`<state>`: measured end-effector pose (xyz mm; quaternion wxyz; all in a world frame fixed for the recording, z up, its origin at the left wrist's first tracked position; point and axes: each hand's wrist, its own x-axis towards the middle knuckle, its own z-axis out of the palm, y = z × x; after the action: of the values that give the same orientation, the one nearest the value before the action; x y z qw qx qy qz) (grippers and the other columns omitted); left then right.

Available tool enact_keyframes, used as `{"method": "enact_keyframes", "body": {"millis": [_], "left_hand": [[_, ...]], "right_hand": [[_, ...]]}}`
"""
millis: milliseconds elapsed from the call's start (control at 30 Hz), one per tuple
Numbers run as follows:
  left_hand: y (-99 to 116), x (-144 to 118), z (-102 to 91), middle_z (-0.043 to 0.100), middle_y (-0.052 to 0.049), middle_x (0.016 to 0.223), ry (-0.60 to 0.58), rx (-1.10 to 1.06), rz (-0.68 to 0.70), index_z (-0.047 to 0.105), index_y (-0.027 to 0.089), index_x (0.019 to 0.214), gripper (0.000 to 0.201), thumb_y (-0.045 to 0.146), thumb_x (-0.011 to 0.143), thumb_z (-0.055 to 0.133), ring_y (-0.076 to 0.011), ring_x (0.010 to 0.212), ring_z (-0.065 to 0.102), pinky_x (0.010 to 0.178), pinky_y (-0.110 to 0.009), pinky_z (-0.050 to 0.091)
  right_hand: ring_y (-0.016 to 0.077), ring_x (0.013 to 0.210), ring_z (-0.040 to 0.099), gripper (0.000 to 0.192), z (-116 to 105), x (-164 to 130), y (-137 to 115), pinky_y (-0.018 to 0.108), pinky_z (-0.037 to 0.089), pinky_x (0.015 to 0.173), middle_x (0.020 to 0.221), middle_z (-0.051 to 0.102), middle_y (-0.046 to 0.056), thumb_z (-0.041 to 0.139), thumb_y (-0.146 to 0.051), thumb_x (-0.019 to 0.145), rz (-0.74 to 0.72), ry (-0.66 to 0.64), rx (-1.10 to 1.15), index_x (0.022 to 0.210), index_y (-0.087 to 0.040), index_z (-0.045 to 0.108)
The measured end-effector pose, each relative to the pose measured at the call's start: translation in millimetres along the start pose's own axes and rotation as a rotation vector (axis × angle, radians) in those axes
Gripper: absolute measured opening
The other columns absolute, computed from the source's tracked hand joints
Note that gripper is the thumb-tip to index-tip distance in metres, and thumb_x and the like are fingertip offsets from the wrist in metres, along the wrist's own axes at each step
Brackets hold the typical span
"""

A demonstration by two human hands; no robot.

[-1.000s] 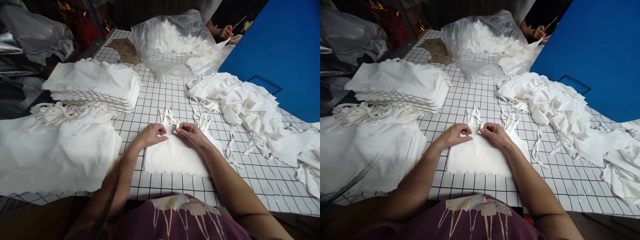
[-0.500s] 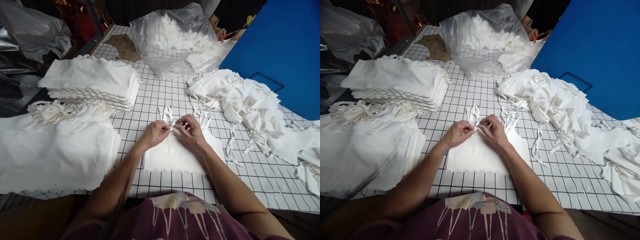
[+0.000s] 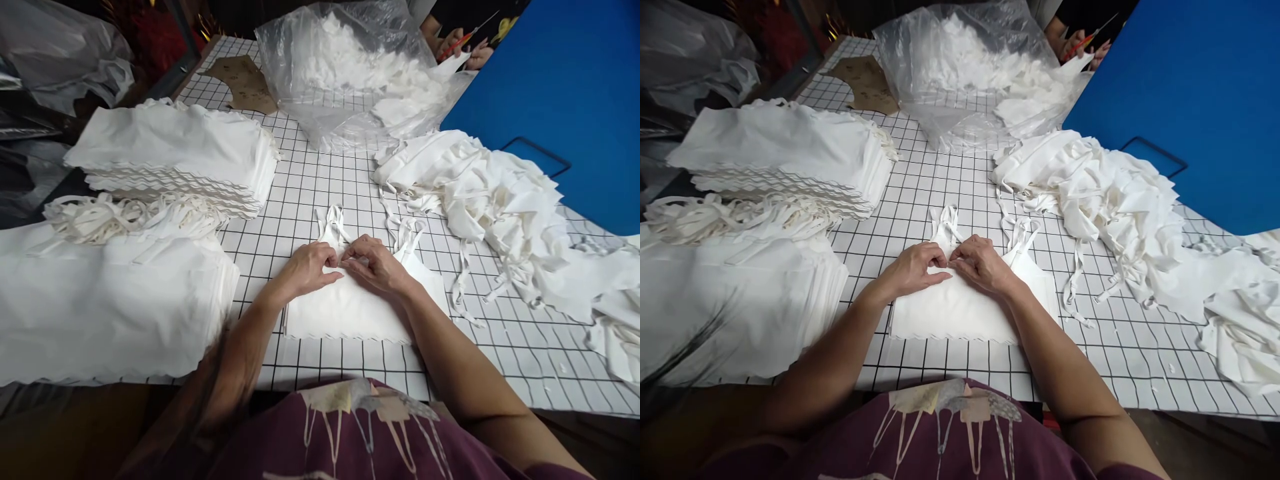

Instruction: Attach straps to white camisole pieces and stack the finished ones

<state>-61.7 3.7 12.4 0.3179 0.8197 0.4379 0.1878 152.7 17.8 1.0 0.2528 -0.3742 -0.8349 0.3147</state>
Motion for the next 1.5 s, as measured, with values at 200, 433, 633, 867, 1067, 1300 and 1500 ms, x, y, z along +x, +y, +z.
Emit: {"method": "enact_keyframes", "body": {"millis": [200,433,633,867,1067,1300,1500], "left_hand": [[5.3,-0.9,4.0,0.062,0.001,0.072,-0.038,-0.051,-0.173,0.062,0.018,0.077,0.013,0.025,0.076,0.074,-0.0149,0.068,0.056,0.063,-0.028,0.040],[11.8,1.5,9.4,0.061,0.000,0.066,-0.031,-0.042,-0.200,0.059,0.018,0.066,0.014,0.023,0.076,0.067,-0.0151,0.062,0.054,0.062,-0.030,0.039],[12.7,2.7,13.5,0.054,0.001,0.058,-0.017,0.000,-0.226,0.051,0.019,0.059,0.020,0.022,0.074,0.063,-0.0144,0.057,0.048,0.069,-0.033,0.040],[12.4,4.3,13.2,0.046,0.004,0.052,-0.032,0.008,-0.257,0.045,0.019,0.055,0.023,0.021,0.070,0.062,-0.0106,0.053,0.038,0.067,-0.030,0.035],[13.0,4.5,12.4,0.045,0.005,0.052,-0.039,0.023,-0.255,0.047,0.019,0.055,0.020,0.022,0.070,0.060,-0.0101,0.052,0.036,0.066,-0.029,0.032],[14.3,4.3,11.7,0.045,0.005,0.053,-0.045,0.038,-0.258,0.049,0.018,0.056,0.020,0.021,0.072,0.061,-0.0101,0.053,0.037,0.067,-0.029,0.033],[14.4,4.9,11.7,0.046,0.005,0.053,-0.053,0.046,-0.266,0.052,0.017,0.057,0.019,0.022,0.073,0.062,-0.0098,0.053,0.037,0.069,-0.029,0.034]], "right_hand": [[0.0184,0.086,0.057,0.015,-5.8,-2.0,-1.8,0.033,0.044,0.073,0.095,0.068,0.007,0.062,-0.031,0.094,0.058,-0.067,0.156,0.100,-0.019,0.069],[0.0184,0.085,0.054,0.009,-6.6,-3.1,-3.2,0.034,0.043,0.076,0.091,0.065,0.007,0.057,-0.023,0.094,0.019,-0.113,0.110,0.093,-0.019,0.065],[0.0188,0.090,0.054,0.005,0.4,-0.8,-7.5,0.038,0.041,0.086,0.091,0.066,0.005,0.056,-0.018,0.093,-0.037,-0.119,0.061,0.090,-0.020,0.060],[0.0190,0.090,0.054,0.006,3.9,-1.3,-5.0,0.038,0.041,0.087,0.090,0.066,0.002,0.056,-0.018,0.091,-0.070,-0.123,0.027,0.090,-0.021,0.060],[0.0183,0.090,0.054,0.006,4.2,-1.9,-6.4,0.037,0.041,0.086,0.089,0.065,0.002,0.055,-0.019,0.093,-0.058,-0.110,0.041,0.088,-0.021,0.059],[0.0187,0.090,0.055,0.008,2.0,-1.0,-5.6,0.039,0.041,0.088,0.090,0.065,0.004,0.055,-0.022,0.094,-0.064,-0.123,0.051,0.089,-0.020,0.060],[0.0188,0.090,0.055,0.009,2.3,0.1,-4.9,0.039,0.041,0.089,0.090,0.066,0.004,0.054,-0.023,0.094,-0.088,-0.122,0.058,0.089,-0.020,0.060]]}}
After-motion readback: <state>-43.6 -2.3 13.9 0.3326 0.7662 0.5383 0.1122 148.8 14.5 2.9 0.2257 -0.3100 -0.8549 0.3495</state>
